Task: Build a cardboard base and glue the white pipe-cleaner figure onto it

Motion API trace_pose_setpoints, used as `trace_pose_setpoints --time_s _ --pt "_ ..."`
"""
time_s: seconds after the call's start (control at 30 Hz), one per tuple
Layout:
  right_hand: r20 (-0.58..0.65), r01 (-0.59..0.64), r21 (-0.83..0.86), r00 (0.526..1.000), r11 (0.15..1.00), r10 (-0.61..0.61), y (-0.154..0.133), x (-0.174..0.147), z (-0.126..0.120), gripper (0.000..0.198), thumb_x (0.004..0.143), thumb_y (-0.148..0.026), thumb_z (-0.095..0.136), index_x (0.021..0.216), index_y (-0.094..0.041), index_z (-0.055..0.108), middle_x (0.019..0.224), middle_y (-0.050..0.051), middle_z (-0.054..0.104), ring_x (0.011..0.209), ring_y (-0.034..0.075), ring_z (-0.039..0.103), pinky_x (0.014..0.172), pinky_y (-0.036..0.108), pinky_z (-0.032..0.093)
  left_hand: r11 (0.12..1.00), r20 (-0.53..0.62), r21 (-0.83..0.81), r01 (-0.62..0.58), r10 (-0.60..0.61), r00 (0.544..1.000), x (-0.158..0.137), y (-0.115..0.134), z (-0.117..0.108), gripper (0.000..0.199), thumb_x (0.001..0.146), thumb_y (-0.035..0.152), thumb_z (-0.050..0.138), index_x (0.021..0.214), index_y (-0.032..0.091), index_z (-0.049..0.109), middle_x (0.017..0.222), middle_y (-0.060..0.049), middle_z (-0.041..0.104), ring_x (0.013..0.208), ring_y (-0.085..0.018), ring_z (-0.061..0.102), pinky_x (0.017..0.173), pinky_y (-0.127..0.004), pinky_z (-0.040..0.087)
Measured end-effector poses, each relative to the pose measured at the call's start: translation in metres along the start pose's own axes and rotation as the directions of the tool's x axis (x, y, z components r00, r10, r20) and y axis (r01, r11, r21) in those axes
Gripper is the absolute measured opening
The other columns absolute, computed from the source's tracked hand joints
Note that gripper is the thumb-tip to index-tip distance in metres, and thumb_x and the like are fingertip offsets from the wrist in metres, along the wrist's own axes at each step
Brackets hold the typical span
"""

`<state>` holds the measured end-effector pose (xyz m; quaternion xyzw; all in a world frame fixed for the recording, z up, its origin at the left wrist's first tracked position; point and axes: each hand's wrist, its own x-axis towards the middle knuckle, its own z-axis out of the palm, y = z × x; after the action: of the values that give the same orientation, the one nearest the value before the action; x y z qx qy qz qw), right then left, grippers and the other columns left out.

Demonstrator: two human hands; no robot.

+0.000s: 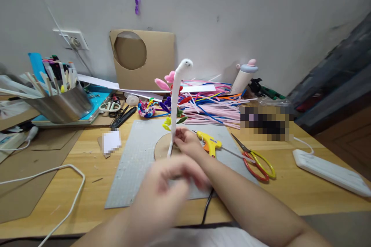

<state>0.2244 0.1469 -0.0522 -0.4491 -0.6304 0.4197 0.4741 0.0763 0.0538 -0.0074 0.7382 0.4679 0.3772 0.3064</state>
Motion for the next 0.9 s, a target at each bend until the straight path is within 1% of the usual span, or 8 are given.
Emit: trace_pose_setpoints --time_s 0.13,0.23,0.33,0.43,0.53,0.7,0.8,0.9 --pt "0.000 0.028 -0.009 1.000 1.000 -0.028 0.000 0.000 0.002 0.025 0.074 -0.012 0.050 0.095 -0.022 0.059 0.088 0.001 0.063 0.081 0.017 0.061 0.078 0.030 0.051 0.976 -0.171 0.036 0.216 -0.207 0.963 0.054 -0.022 -0.014 0.024 0.079 0.014 0.050 0.100 0.018 0.058 0.087 -0.002 0.063 0.079 -0.018 0.062 0.069 -0.031 0.050" --pt "-0.015 0.031 -0.010 0.999 0.999 -0.031 0.003 0.001 0.005 0.036 0.073 -0.007 0.046 0.105 -0.022 0.055 0.090 0.001 0.060 0.080 0.016 0.061 0.080 0.031 0.051 0.975 -0.028 0.068 0.212 -0.211 0.977 0.080 -0.045 -0.011 0.019 0.072 0.017 0.064 0.090 0.016 0.062 0.082 -0.001 0.065 0.074 -0.018 0.063 0.068 -0.031 0.051" --pt "-0.041 0.021 -0.002 0.999 1.000 -0.021 0.004 0.000 0.007 0.050 0.075 -0.007 0.042 0.123 -0.021 0.040 0.092 0.002 0.057 0.077 0.015 0.061 0.078 0.032 0.052 0.982 0.081 0.097 0.159 -0.167 0.983 0.088 -0.060 0.000 0.014 0.081 0.026 0.065 0.088 0.015 0.063 0.083 -0.001 0.065 0.076 -0.016 0.063 0.071 -0.032 0.052" --pt "-0.041 -0.020 -0.030 0.999 0.999 0.019 -0.006 -0.003 0.004 0.055 0.078 -0.011 0.045 0.131 -0.020 0.032 0.098 0.004 0.054 0.079 0.014 0.062 0.078 0.031 0.053 0.984 0.110 0.142 0.108 -0.125 0.986 0.088 -0.069 0.008 0.022 0.089 0.034 0.057 0.097 0.014 0.062 0.096 -0.004 0.064 0.085 -0.017 0.062 0.078 -0.037 0.052" --pt "-0.008 -0.054 -0.226 0.999 0.973 0.053 -0.027 -0.014 -0.011 0.058 0.080 -0.018 0.051 0.135 -0.021 0.032 0.116 0.009 0.049 0.089 0.015 0.061 0.079 0.031 0.052 0.974 0.089 0.206 0.093 -0.114 0.990 0.086 -0.078 0.010 0.024 0.090 0.034 0.056 0.105 0.016 0.060 0.107 -0.006 0.063 0.094 -0.019 0.061 0.083 -0.040 0.051" --pt "0.212 0.059 -0.649 0.972 0.758 0.105 -0.065 -0.043 -0.046 0.028 0.083 -0.028 0.056 0.110 -0.022 0.061 0.108 0.007 0.060 0.089 0.021 0.061 0.081 0.036 0.047 0.943 0.049 0.313 0.114 -0.136 0.989 0.083 -0.085 0.010 0.024 0.090 0.034 0.056 0.105 0.015 0.060 0.106 -0.006 0.063 0.094 -0.019 0.061 0.083 -0.041 0.051" --pt "0.366 0.171 -0.657 0.924 0.735 0.112 -0.073 -0.055 -0.056 0.018 0.084 -0.026 0.057 0.099 -0.023 0.065 0.098 0.004 0.065 0.086 0.019 0.062 0.077 0.031 0.047 0.926 0.039 0.357 0.121 -0.145 0.989 0.083 -0.083 0.011 0.023 0.090 0.034 0.056 0.103 0.015 0.061 0.103 -0.005 0.063 0.091 -0.018 0.062 0.081 -0.039 0.052" --pt "0.367 0.193 -0.628 0.928 0.754 0.069 -0.071 -0.059 -0.056 0.016 0.086 -0.024 0.055 0.097 -0.022 0.066 0.095 0.003 0.066 0.084 0.017 0.061 0.075 0.028 0.046 0.905 0.025 0.401 0.143 -0.167 0.986 0.084 -0.079 0.012 0.023 0.090 0.035 0.057 0.102 0.015 0.061 0.100 -0.005 0.063 0.089 -0.017 0.062 0.080 -0.039 0.052"
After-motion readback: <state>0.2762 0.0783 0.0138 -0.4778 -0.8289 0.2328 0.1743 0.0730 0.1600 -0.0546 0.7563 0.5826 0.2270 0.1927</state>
